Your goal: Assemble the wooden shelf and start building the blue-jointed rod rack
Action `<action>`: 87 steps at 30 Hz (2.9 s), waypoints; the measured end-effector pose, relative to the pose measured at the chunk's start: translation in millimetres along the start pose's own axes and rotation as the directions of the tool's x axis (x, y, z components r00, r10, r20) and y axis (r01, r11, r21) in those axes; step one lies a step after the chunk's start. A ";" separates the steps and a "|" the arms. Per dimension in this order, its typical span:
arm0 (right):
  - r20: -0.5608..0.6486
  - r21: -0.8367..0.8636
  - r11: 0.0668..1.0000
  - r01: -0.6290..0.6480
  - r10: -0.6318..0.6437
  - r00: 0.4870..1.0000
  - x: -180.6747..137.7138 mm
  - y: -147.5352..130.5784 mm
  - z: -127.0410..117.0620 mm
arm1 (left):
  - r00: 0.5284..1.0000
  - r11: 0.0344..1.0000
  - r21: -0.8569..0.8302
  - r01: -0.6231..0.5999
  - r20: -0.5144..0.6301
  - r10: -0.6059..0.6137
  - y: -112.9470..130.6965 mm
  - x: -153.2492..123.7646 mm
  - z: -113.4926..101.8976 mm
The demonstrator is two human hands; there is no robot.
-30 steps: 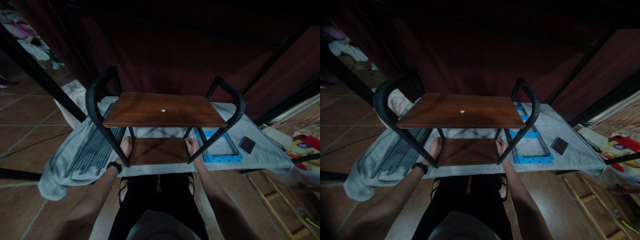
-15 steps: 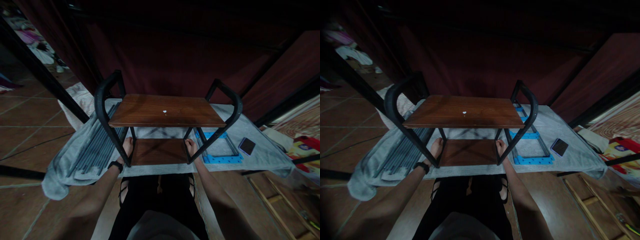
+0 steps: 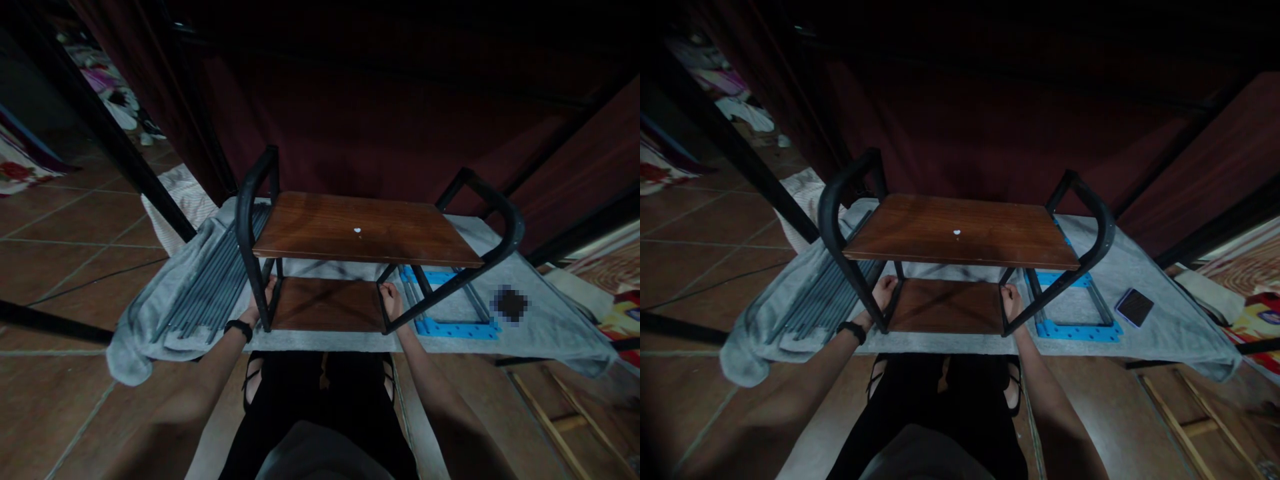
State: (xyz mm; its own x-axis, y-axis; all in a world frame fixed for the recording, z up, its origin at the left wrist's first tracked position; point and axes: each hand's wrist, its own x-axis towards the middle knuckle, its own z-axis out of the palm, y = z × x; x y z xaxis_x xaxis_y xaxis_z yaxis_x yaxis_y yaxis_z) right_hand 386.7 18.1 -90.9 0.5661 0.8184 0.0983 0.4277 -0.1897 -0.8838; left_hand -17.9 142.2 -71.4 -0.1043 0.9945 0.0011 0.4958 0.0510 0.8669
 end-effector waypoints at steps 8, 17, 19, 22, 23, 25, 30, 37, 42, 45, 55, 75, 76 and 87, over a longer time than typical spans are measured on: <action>-0.005 -0.017 1.000 0.000 0.000 1.000 0.4 -1.7 2.5 | 0.999 0.998 0.056 -0.034 0.008 0.033 4.5 -0.3 -2.6; 0.051 -0.246 0.967 0.065 -0.054 0.997 -0.9 -13.1 1.2 | 0.997 0.993 0.088 -0.081 0.022 0.079 8.6 -3.6 -3.3; 0.055 -0.248 0.967 0.058 -0.046 0.997 -2.1 -14.3 1.1 | 0.995 0.990 0.096 -0.100 0.024 0.098 7.4 -4.6 -4.0; 0.046 -0.194 0.979 0.058 -0.050 0.998 -4.0 -14.3 0.2 | 0.992 0.986 0.111 -0.121 0.032 0.118 5.1 -5.7 -5.1; 0.047 -0.169 0.983 0.065 -0.058 0.997 -4.5 -14.1 -0.3 | 0.992 0.985 0.117 -0.123 0.033 0.120 4.4 -5.9 -5.2; 0.053 -0.124 0.989 0.083 -0.077 0.996 -5.4 -14.0 -1.4 | 0.992 0.984 0.130 -0.122 0.031 0.118 3.4 -5.8 -4.8; 0.046 -0.056 0.995 0.088 -0.086 0.995 -6.2 -14.2 -2.1 | 0.994 0.980 0.163 -0.112 0.025 0.109 4.0 -4.8 -2.9; 0.043 -0.036 0.998 0.057 -0.055 0.998 -4.6 -4.2 -0.9 | 0.994 0.976 0.186 -0.112 0.028 0.108 10.1 -5.2 -3.3; 0.042 -0.061 0.995 0.076 -0.073 0.996 -3.0 -0.2 -2.4 | 0.995 0.979 0.178 -0.102 0.023 0.099 15.5 -7.6 -2.8; 0.051 -0.098 0.993 0.061 -0.056 0.997 -1.6 -1.3 -2.7 | 0.996 0.981 0.171 -0.091 0.018 0.089 16.6 -8.3 -2.0; 0.036 -0.177 0.983 0.050 -0.044 0.998 -0.6 -3.4 -0.7 | 0.995 0.981 0.168 -0.098 0.008 0.098 10.9 -7.0 -1.2; 0.031 -0.042 0.995 0.095 -0.094 0.995 -2.1 7.2 -1.6 | 0.995 0.984 0.151 -0.099 0.012 0.098 17.7 -10.2 -4.2; 0.022 -0.007 0.996 0.087 -0.087 0.996 -1.8 9.5 -1.0 | 0.995 0.984 0.146 -0.099 0.012 0.098 18.1 -10.4 -4.3; -0.031 0.149 0.988 0.042 -0.038 0.999 -7.9 10.1 1.1 | 0.997 0.993 0.083 -0.078 0.022 0.076 10.7 -7.4 -3.3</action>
State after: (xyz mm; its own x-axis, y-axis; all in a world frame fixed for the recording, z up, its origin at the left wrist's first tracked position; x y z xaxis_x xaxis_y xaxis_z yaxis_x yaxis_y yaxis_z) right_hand 385.7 10.3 -101.1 0.5714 0.8076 0.1457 0.3411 -0.0722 -0.9372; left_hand -14.7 135.1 -60.5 -0.0470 0.9973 0.0563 0.5726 -0.0193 0.8196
